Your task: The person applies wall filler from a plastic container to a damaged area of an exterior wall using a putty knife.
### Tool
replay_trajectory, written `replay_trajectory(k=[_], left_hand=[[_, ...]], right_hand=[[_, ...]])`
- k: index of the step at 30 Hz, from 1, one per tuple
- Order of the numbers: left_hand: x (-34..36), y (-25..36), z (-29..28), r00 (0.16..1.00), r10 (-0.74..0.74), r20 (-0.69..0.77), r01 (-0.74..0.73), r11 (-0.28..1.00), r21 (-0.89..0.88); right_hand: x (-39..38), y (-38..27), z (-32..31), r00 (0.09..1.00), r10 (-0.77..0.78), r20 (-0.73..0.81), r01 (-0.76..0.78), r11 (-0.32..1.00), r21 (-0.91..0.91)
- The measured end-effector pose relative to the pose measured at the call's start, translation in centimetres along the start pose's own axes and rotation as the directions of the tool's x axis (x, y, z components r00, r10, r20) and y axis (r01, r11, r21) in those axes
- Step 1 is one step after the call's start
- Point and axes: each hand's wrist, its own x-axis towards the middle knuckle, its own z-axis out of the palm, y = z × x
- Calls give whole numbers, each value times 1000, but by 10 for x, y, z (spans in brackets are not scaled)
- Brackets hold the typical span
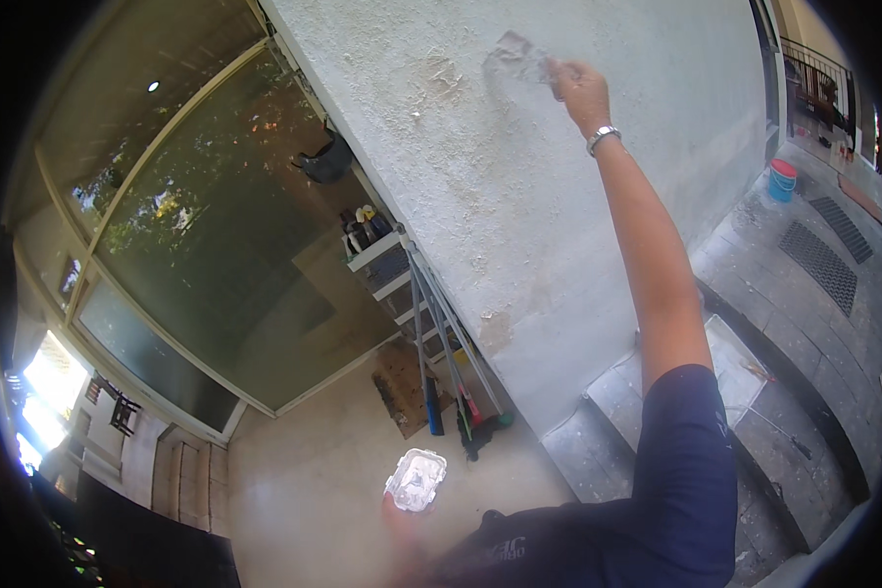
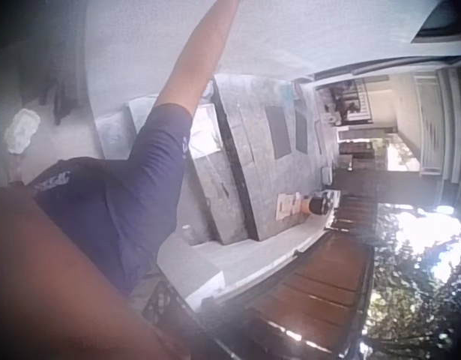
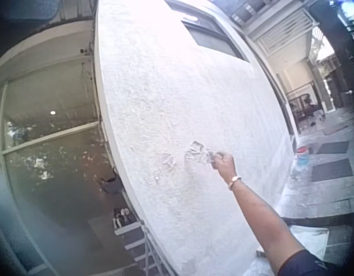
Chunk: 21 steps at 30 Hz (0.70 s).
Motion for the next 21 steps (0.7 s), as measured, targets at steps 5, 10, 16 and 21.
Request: replay_trajectory(k=[5, 10, 16, 21], left_hand=[[6, 2, 17, 988, -153, 22, 154, 969, -194], [2, 22, 32, 957, -290, 26, 280, 889, -363], [0, 6, 23, 959, -281, 40, 270, 862, -429], [-11, 2, 12, 943, -331, -25, 284, 843, -457]], right_hand=[[-7, -8, -26, 923, 115, -367, 133, 800, 585], [-35, -63, -14, 648, -682, -339, 666, 724, -182], [-54, -48, 29, 344, -928, 141, 877, 265, -401], [-67, -28, 51, 427, -868, 254, 850, 289, -441]])
